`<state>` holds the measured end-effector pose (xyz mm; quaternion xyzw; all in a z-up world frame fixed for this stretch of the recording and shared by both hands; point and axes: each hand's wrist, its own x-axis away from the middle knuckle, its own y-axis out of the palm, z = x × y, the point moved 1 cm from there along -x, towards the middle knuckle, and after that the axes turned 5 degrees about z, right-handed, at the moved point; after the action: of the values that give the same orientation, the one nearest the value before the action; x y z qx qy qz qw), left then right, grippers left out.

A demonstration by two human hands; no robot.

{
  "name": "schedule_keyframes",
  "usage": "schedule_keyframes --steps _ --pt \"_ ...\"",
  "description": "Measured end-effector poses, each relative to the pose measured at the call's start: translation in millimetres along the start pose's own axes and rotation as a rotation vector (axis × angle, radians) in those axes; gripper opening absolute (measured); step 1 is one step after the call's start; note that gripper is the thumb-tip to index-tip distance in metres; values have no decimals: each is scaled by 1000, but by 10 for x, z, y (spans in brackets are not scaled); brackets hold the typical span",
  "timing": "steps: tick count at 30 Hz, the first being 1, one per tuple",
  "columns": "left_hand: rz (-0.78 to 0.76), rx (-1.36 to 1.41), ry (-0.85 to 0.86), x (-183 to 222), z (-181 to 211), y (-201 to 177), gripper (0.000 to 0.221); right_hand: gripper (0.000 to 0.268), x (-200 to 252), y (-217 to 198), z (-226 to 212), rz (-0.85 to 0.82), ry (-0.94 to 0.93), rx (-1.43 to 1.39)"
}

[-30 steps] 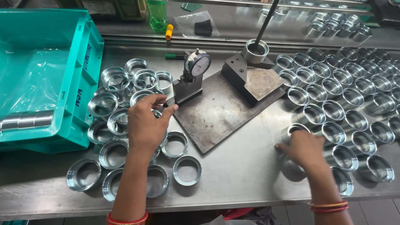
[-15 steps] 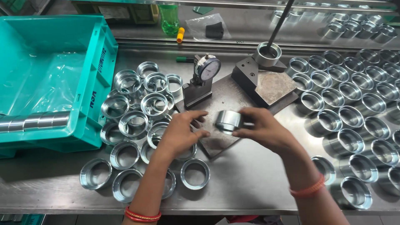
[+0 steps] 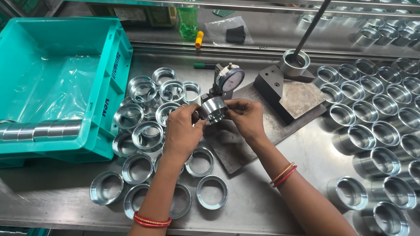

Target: Measuring the diameter of metal rings using a dial gauge and sorting them into a bin.

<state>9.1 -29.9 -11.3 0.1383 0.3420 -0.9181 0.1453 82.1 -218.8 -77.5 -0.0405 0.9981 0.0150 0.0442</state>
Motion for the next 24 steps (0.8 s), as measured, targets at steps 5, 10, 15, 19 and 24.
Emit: schedule_keyframes --steps 5,10,15,19,24 --pt "26 -19 -2 -21 -63 66 38 18 -73 8 78 65 -23 81" --pt "117 13 34 -74 35 67 62 15 -60 -26 57 91 -16 191" --pt "57 24 -1 -180 95 157 69 15 -102 -73 35 98 62 140" --pt "35 -24 -28 -239 170 197 65 15 -130 -121 11 114 108 133" --pt "25 -33 -48 -275 246 212 58 14 -140 -167 -25 104 118 138"
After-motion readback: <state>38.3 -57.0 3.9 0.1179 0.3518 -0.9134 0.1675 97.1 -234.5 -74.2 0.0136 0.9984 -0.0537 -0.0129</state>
